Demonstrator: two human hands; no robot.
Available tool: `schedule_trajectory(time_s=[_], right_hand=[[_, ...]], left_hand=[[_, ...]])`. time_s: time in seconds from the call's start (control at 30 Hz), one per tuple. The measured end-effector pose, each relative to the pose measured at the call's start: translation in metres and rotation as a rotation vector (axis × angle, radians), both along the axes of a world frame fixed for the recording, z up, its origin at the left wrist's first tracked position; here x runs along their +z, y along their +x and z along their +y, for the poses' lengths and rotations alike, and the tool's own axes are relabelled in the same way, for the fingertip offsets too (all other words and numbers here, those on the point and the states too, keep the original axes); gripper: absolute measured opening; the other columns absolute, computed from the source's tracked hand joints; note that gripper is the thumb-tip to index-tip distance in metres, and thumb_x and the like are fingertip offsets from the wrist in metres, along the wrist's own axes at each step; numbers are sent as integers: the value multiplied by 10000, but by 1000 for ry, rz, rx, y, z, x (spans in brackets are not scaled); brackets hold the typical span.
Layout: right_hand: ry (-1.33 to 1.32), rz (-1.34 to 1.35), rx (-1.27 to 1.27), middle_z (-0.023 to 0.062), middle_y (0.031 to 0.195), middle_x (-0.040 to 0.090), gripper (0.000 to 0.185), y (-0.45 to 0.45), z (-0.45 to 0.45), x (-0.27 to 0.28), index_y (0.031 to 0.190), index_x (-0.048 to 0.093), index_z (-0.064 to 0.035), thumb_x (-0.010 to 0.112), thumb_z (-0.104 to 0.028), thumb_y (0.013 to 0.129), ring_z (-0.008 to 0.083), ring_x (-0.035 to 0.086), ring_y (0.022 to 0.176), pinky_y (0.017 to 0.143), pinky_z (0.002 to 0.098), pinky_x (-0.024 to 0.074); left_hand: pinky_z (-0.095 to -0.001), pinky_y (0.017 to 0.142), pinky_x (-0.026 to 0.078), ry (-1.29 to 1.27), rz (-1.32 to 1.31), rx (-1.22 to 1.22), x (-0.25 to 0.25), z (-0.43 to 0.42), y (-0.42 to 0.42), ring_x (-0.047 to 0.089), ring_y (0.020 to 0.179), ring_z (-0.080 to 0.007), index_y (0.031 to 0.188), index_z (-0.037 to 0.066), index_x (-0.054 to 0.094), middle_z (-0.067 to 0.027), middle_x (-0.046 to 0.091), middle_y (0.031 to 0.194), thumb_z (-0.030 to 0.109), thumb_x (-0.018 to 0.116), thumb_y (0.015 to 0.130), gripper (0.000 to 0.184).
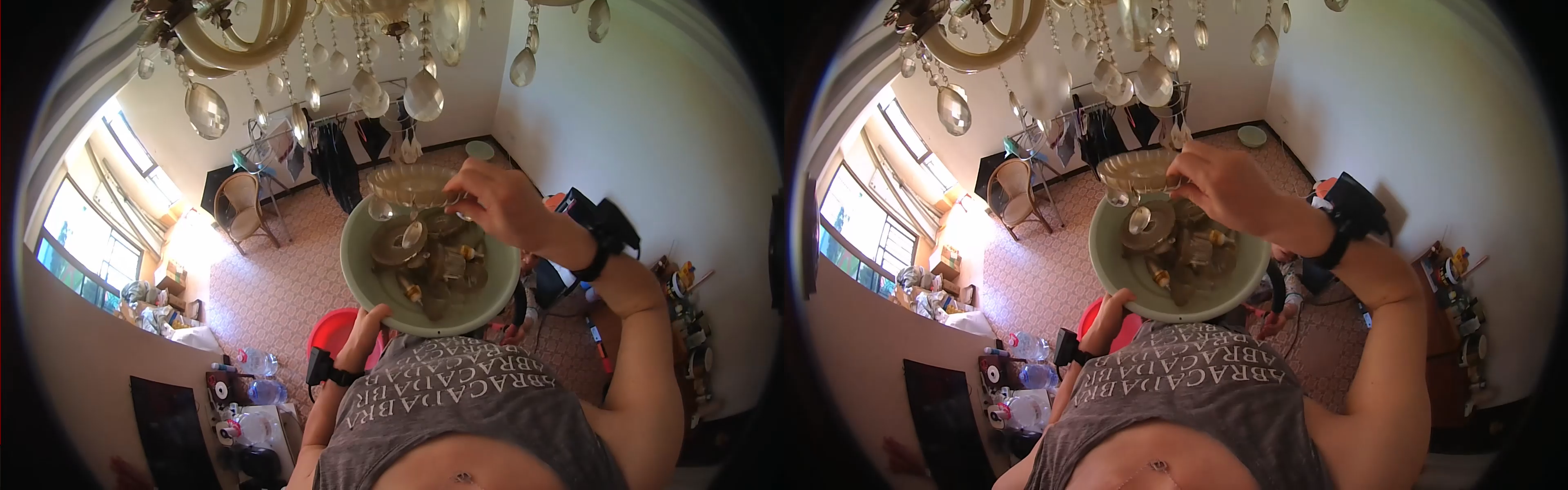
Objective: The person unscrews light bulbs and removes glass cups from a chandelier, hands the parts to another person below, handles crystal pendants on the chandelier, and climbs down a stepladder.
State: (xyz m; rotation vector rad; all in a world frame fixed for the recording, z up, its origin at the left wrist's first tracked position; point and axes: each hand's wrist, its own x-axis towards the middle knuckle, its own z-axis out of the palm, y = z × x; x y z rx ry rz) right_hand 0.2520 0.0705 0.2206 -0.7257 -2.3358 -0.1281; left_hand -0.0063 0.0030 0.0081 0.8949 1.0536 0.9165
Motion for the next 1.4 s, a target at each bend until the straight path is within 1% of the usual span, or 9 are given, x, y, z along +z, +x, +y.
schedule_trajectory(time_s=[0.37, 0.57, 0.63, 0.77, 1.03, 1.17, 1.27, 1.33, 1.4], right_hand=[[28, -142, -59, 63, 843, 538, 197, 4, 62, -117, 903, 572, -68, 692, -122, 756, 250, 603, 679, 562, 343, 484], [28, -198, -98, 64, 808, 517, 147, 2, 77, -148, 882, 568, -72, 652, -121, 772, 233, 602, 674, 575, 324, 492], [30, -242, -96, 62, 797, 513, 129, 1, 80, -157, 874, 573, -75, 642, -114, 773, 225, 606, 677, 577, 321, 494], [-10, -210, -92, 56, 799, 519, 122, 1, 83, -170, 874, 580, -74, 639, -105, 772, 222, 609, 686, 589, 321, 500], [-495, 250, -102, 88, 1023, 612, 431, 12, 60, -156, 1158, 565, -48, 706, -73, 752, 226, 633, 822, 735, 339, 516], [-260, 416, -386, 160, 1188, 569, 467, 72, 53, -166, 1201, 533, -31, 694, -171, 785, 287, 626, 930, 801, 361, 510], [-430, 398, -859, 178, 1108, 607, 507, 119, 42, -209, 1216, 510, -17, 697, -234, 797, 288, 629, 936, 802, 358, 506], [-1486, 886, -508, 168, 943, 645, 529, 127, 19, -230, 1187, 512, 11, 697, -291, 794, 265, 651, 782, 649, 355, 524], [-1728, 1023, -410, 124, 942, 635, 460, 126, 0, -227, 1138, 547, 4, 692, -254, 787, 230, 636, 820, 690, 343, 518]], left_hand=[[-274, 824, 403, -11, -12, -23, 3, 0, 4, 519, 938, -163, 1170, -61, 494, -78, 568, 1058, 188, 500, 814, 434], [-282, 646, 459, 65, -33, 84, -3, 3, 8, 586, 733, -177, 1023, -62, 562, -90, 613, 877, 123, 497, 784, 309], [-322, 907, 420, -8, -30, -11, -12, 5, 2, 530, 1052, -208, 1232, -60, 440, -113, 546, 1141, 158, 505, 775, 511], [-324, 909, 422, -48, -44, 10, -24, 6, -1, 538, 1048, -215, 1237, -60, 437, -114, 547, 1135, 146, 507, 762, 522], [-333, 910, 436, 2, -37, 61, -36, 6, -1, 560, 1035, -232, 1192, -74, 480, -131, 577, 1106, 142, 507, 759, 485], [-291, 823, 426, -34, -112, 95, -40, 4, 2, 542, 944, -175, 1120, -55, 526, -78, 581, 1021, 153, 526, 763, 414], [-296, 828, 428, -31, -103, 86, -46, 8, -1, 545, 947, -180, 1119, -54, 527, -85, 583, 1021, 151, 529, 764, 410], [-302, 828, 432, -15, -76, 83, -39, 8, -1, 551, 941, -188, 1116, -54, 528, -90, 585, 1021, 152, 531, 767, 405], [-323, 859, 444, -15, -80, 80, -36, 10, 1, 567, 965, -217, 1142, -62, 507, -118, 579, 1063, 136, 511, 765, 425]])
